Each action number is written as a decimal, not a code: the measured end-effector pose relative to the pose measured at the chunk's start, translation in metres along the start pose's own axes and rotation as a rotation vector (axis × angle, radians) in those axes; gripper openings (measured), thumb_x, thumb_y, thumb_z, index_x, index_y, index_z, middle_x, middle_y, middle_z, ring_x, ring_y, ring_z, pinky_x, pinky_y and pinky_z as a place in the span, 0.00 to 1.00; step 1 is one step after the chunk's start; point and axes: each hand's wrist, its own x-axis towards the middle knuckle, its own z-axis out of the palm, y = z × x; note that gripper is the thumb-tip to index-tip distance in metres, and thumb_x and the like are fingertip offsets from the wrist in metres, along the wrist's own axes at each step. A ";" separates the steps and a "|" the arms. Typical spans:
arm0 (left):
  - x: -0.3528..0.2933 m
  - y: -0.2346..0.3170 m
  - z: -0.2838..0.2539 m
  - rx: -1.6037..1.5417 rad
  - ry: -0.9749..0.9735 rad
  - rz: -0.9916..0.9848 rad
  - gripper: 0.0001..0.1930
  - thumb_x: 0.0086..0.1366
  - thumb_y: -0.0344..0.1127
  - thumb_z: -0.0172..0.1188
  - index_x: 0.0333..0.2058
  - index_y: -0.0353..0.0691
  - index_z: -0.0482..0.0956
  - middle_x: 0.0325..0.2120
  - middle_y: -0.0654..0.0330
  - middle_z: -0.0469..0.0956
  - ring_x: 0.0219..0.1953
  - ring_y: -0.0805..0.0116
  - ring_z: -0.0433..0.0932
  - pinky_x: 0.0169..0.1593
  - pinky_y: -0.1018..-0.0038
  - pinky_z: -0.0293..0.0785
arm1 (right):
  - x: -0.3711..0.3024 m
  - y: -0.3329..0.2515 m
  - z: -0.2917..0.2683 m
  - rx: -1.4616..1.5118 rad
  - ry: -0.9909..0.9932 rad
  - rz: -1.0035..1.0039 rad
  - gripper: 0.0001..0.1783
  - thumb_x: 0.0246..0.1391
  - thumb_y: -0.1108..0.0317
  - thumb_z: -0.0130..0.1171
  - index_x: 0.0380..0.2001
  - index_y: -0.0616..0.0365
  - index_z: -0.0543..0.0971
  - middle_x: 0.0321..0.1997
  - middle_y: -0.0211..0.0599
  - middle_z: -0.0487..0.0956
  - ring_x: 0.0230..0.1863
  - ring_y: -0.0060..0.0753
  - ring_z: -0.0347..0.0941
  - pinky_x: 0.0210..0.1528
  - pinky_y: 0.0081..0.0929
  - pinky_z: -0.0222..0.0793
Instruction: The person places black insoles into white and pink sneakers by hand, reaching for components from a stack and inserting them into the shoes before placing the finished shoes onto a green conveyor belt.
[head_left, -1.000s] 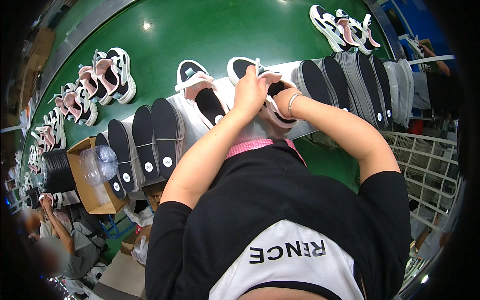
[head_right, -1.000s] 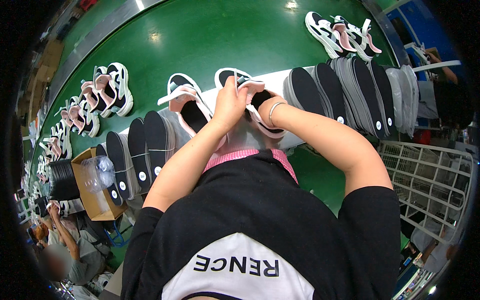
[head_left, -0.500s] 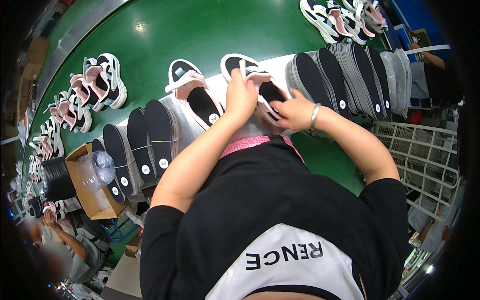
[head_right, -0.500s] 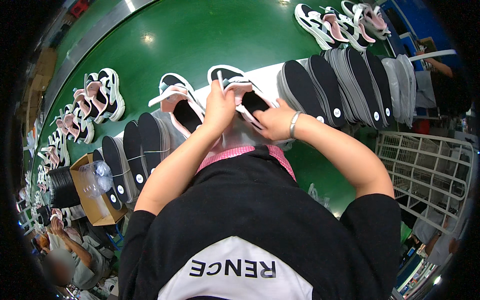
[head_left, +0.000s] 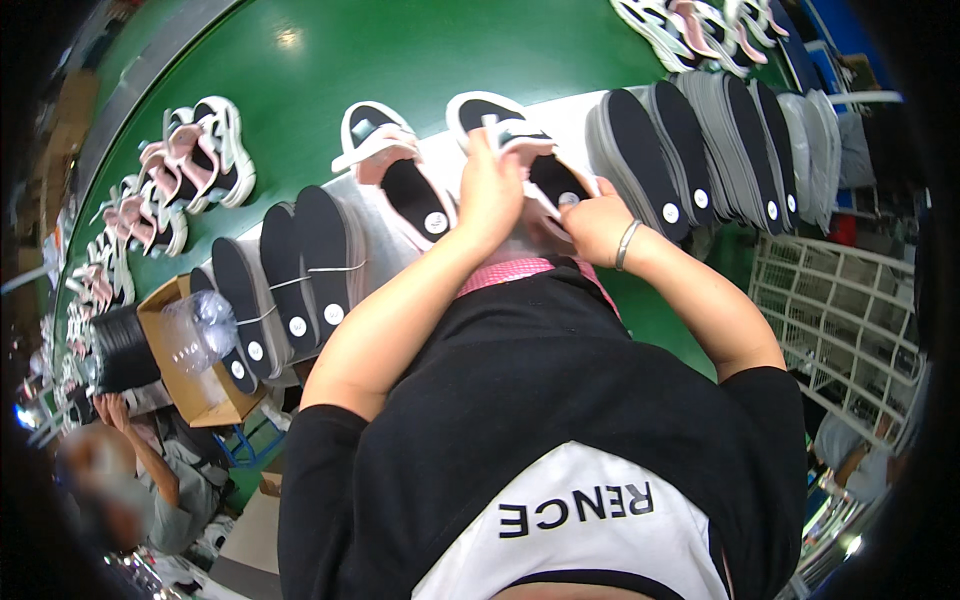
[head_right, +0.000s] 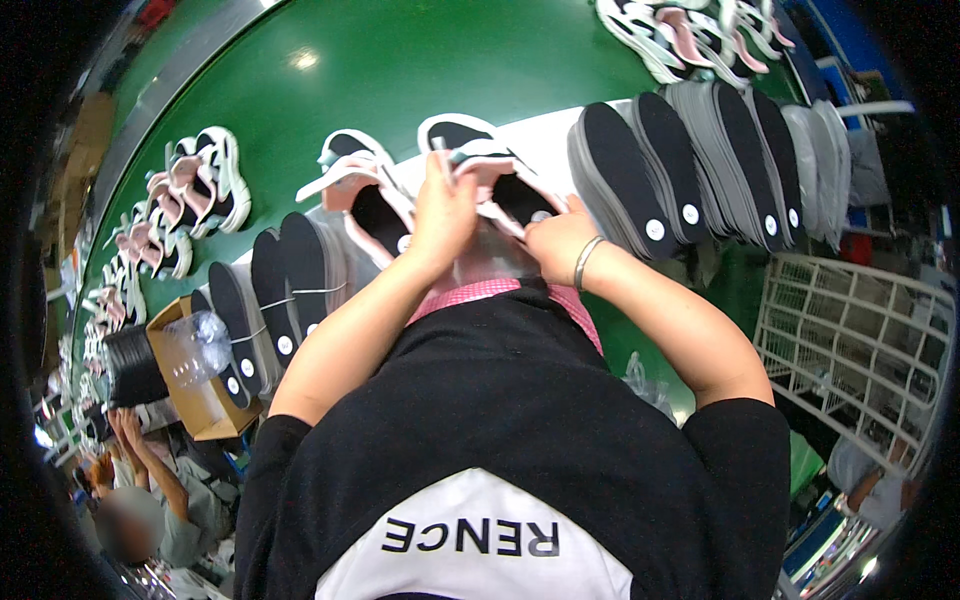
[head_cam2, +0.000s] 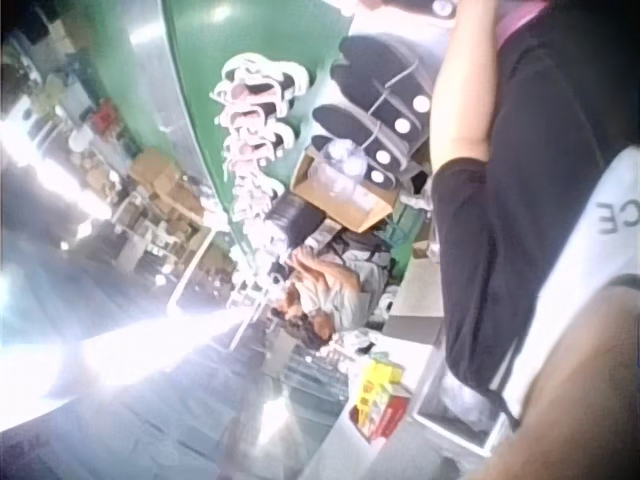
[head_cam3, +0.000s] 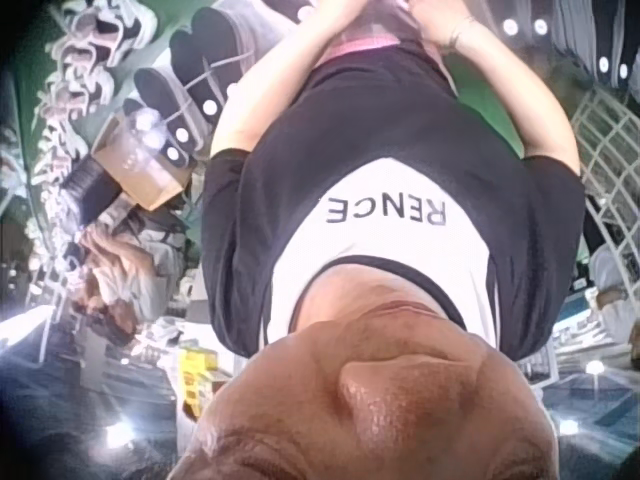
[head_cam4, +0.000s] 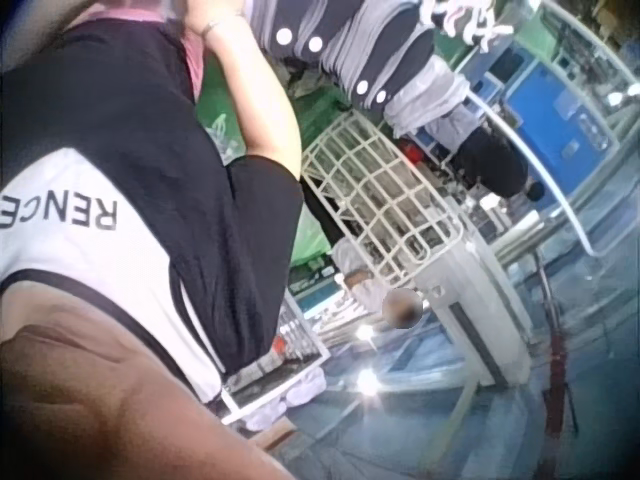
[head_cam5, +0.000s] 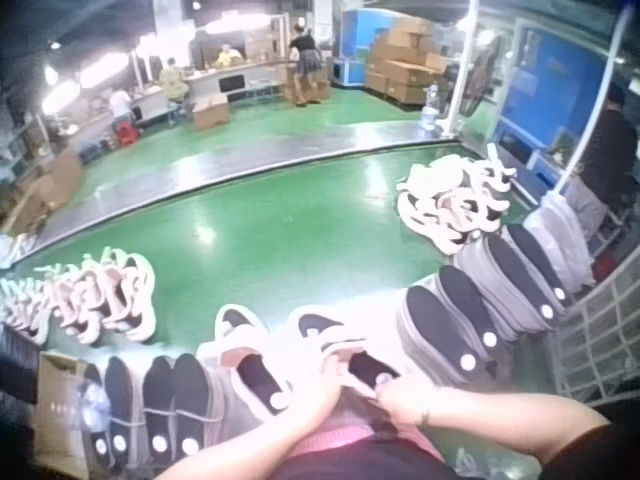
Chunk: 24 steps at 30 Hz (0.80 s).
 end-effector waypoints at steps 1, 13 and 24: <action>0.004 0.002 0.000 0.003 0.001 -0.018 0.12 0.55 0.25 0.46 0.37 0.30 0.58 0.24 0.40 0.73 0.30 0.44 0.74 0.32 0.60 0.70 | 0.008 0.005 0.004 0.057 -0.042 -0.006 0.18 0.35 0.64 0.56 0.31 0.63 0.71 0.21 0.44 0.75 0.30 0.45 0.73 0.50 0.43 0.54; -0.027 0.007 -0.070 0.325 0.061 -0.061 0.18 0.52 0.41 0.59 0.35 0.33 0.69 0.26 0.51 0.76 0.29 0.54 0.76 0.30 0.67 0.71 | 0.018 -0.017 -0.004 0.212 0.010 0.043 0.13 0.36 0.68 0.50 0.30 0.55 0.73 0.30 0.41 0.76 0.32 0.41 0.74 0.39 0.44 0.60; 0.013 -0.007 -0.061 0.727 -0.123 -0.221 0.26 0.51 0.42 0.50 0.44 0.30 0.59 0.23 0.43 0.75 0.27 0.44 0.75 0.32 0.55 0.70 | 0.041 -0.036 -0.028 0.482 0.438 -0.372 0.15 0.45 0.55 0.51 0.28 0.56 0.71 0.28 0.40 0.74 0.35 0.42 0.70 0.55 0.54 0.41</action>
